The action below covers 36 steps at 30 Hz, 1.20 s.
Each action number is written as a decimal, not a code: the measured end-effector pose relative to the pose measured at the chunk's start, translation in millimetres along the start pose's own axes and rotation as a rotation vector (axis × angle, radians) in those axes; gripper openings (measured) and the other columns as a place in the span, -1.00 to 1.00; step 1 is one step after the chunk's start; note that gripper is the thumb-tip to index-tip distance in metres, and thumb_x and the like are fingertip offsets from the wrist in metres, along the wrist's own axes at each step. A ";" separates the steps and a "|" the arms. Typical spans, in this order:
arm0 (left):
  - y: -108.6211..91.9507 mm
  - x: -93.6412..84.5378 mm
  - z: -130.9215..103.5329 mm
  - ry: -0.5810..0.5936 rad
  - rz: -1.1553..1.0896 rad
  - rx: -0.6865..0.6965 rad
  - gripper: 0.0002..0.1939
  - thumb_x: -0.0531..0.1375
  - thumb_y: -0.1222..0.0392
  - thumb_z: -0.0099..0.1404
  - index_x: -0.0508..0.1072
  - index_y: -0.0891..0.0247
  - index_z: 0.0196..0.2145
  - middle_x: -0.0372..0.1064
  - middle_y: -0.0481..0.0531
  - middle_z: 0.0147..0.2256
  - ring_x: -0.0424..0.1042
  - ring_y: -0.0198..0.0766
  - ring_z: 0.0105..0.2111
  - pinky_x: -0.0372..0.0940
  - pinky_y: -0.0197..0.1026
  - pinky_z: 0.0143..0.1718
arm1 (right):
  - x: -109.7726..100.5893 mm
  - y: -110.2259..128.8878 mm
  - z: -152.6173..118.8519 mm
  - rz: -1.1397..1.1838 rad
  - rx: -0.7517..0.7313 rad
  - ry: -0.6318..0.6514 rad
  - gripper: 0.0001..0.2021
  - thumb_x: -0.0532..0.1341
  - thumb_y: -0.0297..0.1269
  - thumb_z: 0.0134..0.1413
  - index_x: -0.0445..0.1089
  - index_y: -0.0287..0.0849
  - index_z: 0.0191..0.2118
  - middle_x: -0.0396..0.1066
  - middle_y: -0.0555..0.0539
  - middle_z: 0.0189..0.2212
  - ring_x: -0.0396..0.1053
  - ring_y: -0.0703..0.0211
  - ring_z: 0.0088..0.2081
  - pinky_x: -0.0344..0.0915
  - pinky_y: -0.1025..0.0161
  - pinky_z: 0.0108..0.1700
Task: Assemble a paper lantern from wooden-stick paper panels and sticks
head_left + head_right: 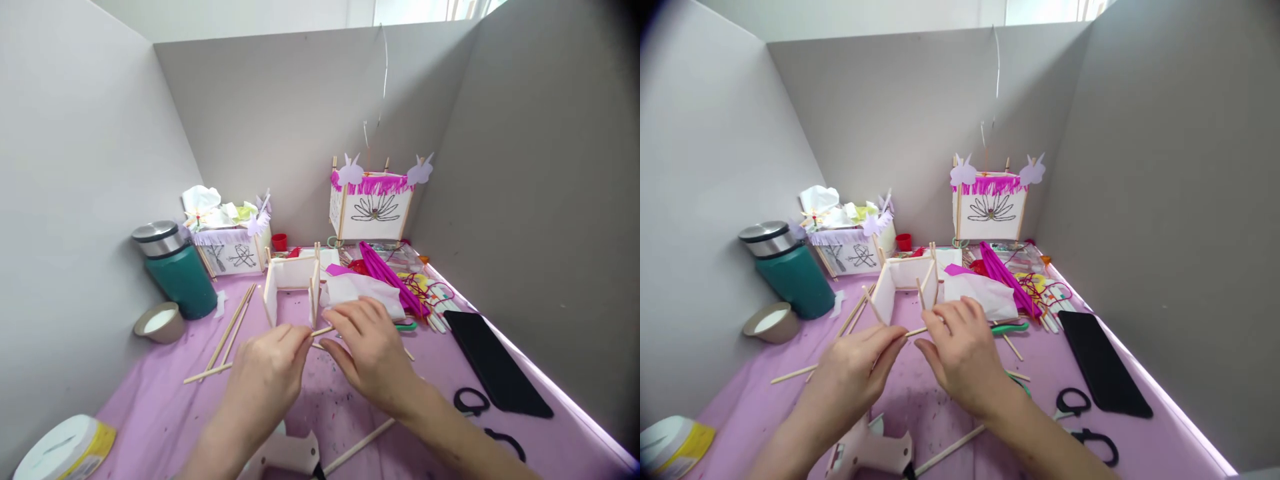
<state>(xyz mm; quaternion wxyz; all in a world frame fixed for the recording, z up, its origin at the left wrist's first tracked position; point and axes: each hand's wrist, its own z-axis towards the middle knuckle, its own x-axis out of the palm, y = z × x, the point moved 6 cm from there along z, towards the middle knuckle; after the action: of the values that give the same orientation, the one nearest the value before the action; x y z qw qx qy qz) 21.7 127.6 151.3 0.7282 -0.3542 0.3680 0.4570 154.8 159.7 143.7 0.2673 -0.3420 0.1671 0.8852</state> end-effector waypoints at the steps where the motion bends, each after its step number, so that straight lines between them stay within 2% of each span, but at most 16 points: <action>1: -2.0 0.6 -0.2 -0.006 0.019 0.011 -0.78 0.02 0.19 0.36 0.47 0.19 -0.26 0.44 -0.02 -0.45 0.45 -0.24 -0.46 0.22 -0.22 -0.46 | 5.0 1.9 2.1 0.003 -0.004 0.024 -0.78 0.10 -0.25 0.21 0.37 -0.24 -0.13 0.41 -0.15 -0.29 0.27 0.05 -0.21 0.14 0.05 -0.09; 4: -4.1 1.7 -2.2 -0.032 0.109 0.036 -0.79 0.03 0.20 0.35 0.46 0.18 -0.28 0.42 -0.05 -0.49 0.43 -0.23 -0.53 0.15 -0.21 -0.54 | 15.8 1.0 2.4 -0.005 -0.003 0.056 -0.77 0.04 -0.26 0.26 0.38 -0.24 -0.27 0.37 -0.10 -0.44 0.22 0.10 -0.34 0.09 0.15 -0.25; 12: -7.0 -0.5 -5.7 -0.060 0.188 0.054 -0.82 0.05 0.18 0.33 0.46 0.13 -0.30 0.35 -0.09 -0.53 0.38 -0.24 -0.57 0.09 -0.19 -0.58 | 16.4 5.2 1.7 -0.092 -0.028 0.111 -0.76 0.04 -0.22 0.22 0.31 -0.19 -0.41 0.30 -0.07 -0.49 0.14 0.12 -0.40 -0.04 0.15 -0.29; 18: -6.5 -5.8 -10.9 -0.086 0.235 -0.037 -0.83 0.07 0.22 0.30 0.47 0.10 -0.30 0.33 -0.10 -0.55 0.38 -0.24 -0.56 0.07 -0.19 -0.56 | 17.6 9.8 2.8 -0.095 -0.018 0.054 -0.74 0.01 -0.22 0.26 0.27 -0.18 -0.44 0.30 -0.05 -0.51 0.14 0.15 -0.44 -0.08 0.17 -0.32; 23: -3.4 -1.6 -14.7 -0.049 0.266 -0.110 -0.82 0.08 0.24 0.29 0.47 0.10 -0.38 0.34 -0.10 -0.58 0.37 -0.25 -0.59 0.06 -0.21 -0.58 | 28.7 14.9 0.4 -0.123 -0.013 0.037 -0.74 0.02 -0.25 0.26 0.24 -0.17 -0.45 0.33 -0.03 -0.55 0.19 0.17 -0.48 -0.12 0.19 -0.35; 25: -2.1 -2.5 -14.3 -0.106 0.263 -0.159 -0.81 0.08 0.26 0.28 0.49 0.13 -0.38 0.38 -0.08 -0.56 0.38 -0.27 -0.59 0.08 -0.23 -0.58 | 31.3 17.7 2.3 -0.132 0.027 0.011 -0.72 0.00 -0.26 0.28 0.23 -0.17 -0.47 0.33 -0.02 -0.60 0.19 0.19 -0.52 -0.13 0.19 -0.37; 27: 0.2 -7.1 -13.2 -0.189 0.195 -0.209 -0.79 0.06 0.26 0.30 0.50 0.16 -0.33 0.45 -0.03 -0.49 0.41 -0.27 -0.53 0.15 -0.26 -0.53 | 30.3 20.0 6.0 -0.125 0.089 -0.022 -0.68 -0.03 -0.27 0.30 0.23 -0.18 -0.49 0.33 -0.02 -0.63 0.18 0.22 -0.58 -0.14 0.20 -0.39; 29: 5.1 -13.5 -11.6 -0.234 0.023 -0.243 -0.77 0.04 0.21 0.32 0.51 0.19 -0.29 0.49 0.00 -0.41 0.44 -0.27 -0.46 0.24 -0.27 -0.44 | 28.6 20.4 9.4 -0.070 0.161 -0.009 -0.66 -0.06 -0.25 0.32 0.24 -0.18 -0.49 0.34 -0.01 -0.64 0.19 0.24 -0.60 -0.14 0.21 -0.42; 31: 14.5 -20.5 -10.7 -0.224 -0.191 -0.299 -0.76 0.06 0.12 0.32 0.51 0.20 -0.29 0.46 -0.03 -0.45 0.43 -0.30 -0.45 0.28 -0.30 -0.40 | 29.9 18.1 9.9 0.061 0.225 0.081 -0.63 -0.09 -0.21 0.33 0.25 -0.17 -0.47 0.37 0.00 -0.62 0.24 0.26 -0.59 -0.11 0.24 -0.44; 33: 29.3 -29.5 -13.0 -0.231 -0.331 -0.417 -0.73 0.08 0.03 0.30 0.50 0.20 -0.29 0.38 -0.08 -0.52 0.38 -0.33 -0.50 0.27 -0.33 -0.46 | 32.9 12.9 5.6 0.187 0.283 0.189 -0.62 -0.11 -0.18 0.33 0.25 -0.16 -0.47 0.38 0.02 -0.60 0.29 0.27 -0.57 -0.06 0.28 -0.46; 36: 51.3 -41.4 -18.7 -0.303 -0.462 -0.549 -0.72 0.07 -0.03 0.30 0.45 0.20 -0.23 0.28 -0.11 -0.54 0.29 -0.37 -0.53 0.22 -0.36 -0.51 | 37.4 -0.2 -8.1 0.207 0.304 0.312 -0.67 -0.06 -0.23 0.31 0.32 -0.14 -0.43 0.43 0.01 -0.53 0.37 0.24 -0.48 0.03 0.31 -0.43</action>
<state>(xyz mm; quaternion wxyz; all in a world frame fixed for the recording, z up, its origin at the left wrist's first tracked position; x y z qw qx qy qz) -42.7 112.0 168.7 0.7362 -0.5380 0.0309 0.4094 135.7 169.4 111.9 0.1947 -0.4115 0.3719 0.8090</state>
